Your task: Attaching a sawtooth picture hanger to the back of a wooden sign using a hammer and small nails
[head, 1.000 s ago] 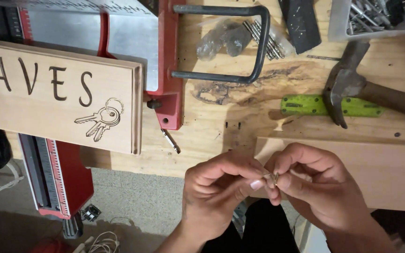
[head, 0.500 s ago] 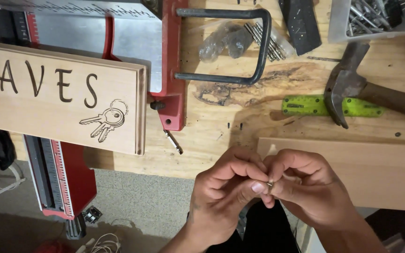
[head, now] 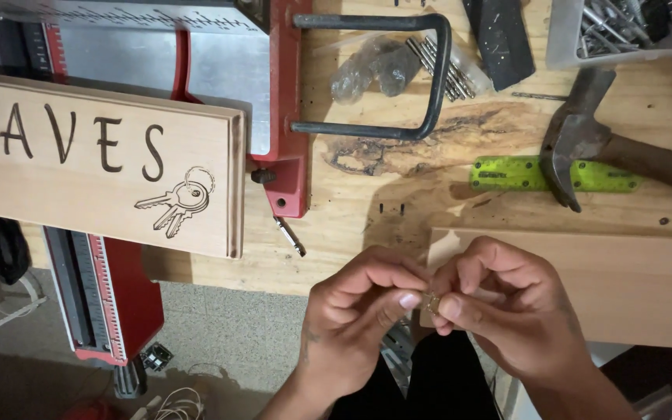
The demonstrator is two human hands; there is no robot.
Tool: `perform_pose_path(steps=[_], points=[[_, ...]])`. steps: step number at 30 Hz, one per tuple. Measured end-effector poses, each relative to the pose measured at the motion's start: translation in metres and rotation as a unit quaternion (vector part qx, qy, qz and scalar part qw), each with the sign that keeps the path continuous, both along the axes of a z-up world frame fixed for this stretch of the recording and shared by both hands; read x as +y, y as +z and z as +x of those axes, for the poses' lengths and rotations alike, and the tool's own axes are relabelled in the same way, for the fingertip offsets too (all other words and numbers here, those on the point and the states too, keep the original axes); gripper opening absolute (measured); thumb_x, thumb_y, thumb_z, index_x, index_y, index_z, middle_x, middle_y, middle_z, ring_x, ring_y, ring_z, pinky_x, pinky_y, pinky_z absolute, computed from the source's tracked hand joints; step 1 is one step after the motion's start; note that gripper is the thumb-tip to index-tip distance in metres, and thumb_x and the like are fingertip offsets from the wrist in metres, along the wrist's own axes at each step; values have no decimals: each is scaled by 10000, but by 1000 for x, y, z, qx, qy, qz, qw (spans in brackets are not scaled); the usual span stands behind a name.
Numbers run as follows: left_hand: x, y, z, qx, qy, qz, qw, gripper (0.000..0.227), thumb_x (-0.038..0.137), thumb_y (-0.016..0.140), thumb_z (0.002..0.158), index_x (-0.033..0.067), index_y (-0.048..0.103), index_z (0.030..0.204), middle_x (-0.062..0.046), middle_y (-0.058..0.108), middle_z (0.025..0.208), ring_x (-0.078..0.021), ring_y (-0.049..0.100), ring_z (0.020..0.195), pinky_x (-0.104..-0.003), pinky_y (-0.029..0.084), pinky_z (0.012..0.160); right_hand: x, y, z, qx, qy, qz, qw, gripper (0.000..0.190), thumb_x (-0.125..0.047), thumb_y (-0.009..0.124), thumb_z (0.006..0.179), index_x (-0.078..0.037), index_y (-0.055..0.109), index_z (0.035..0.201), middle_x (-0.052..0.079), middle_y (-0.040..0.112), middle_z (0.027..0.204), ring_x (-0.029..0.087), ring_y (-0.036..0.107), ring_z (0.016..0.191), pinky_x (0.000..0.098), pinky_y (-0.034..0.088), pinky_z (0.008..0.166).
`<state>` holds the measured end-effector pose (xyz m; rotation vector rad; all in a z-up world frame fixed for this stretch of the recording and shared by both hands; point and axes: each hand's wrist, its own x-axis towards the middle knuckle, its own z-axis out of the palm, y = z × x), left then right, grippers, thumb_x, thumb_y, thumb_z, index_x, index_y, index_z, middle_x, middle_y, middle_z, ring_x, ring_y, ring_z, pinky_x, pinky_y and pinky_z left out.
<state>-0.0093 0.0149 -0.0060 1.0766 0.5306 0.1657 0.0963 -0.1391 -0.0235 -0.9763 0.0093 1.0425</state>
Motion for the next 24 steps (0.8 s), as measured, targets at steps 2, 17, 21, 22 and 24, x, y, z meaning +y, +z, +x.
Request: perform_pose_path(steps=[2,17,21,22,24], points=[[0,-3,0,-9,23,-54,998,71,19,642,999,20,679,1060,-125,684,1069,-215,671,1018,-317,544,956,-4,1,1,-18,0,-51,999,182,53,726,869,-15,557,869,181,670,804,224,677,649,339,580,626],[3,-2,-6,-19,33,-64,997,60,33,658,999,42,680,1053,-96,634,1069,-174,639,962,-283,526,899,0,3,-3,-110,36,-129,985,142,-23,754,859,35,678,963,126,726,811,184,749,662,308,674,632],[3,-1,-7,-13,49,24,998,64,12,627,1003,49,644,1053,-111,626,1089,-196,624,994,-295,522,907,7,4,-3,-121,53,-133,982,199,-43,727,878,68,720,1043,169,726,825,204,732,650,287,648,560],[2,-2,-8,-42,81,48,995,73,-4,585,1023,27,621,1078,-119,638,1078,-213,633,1006,-314,536,916,6,2,-4,-108,51,-135,984,179,-34,721,885,67,724,1032,163,714,846,209,737,656,285,651,573],[0,-4,-10,-71,112,73,989,85,-20,543,1043,6,598,1102,-127,650,1067,-230,641,1017,-332,550,925,6,-3,-6,-94,49,-137,985,159,-26,716,892,66,729,1022,158,701,867,214,742,661,282,653,586]])
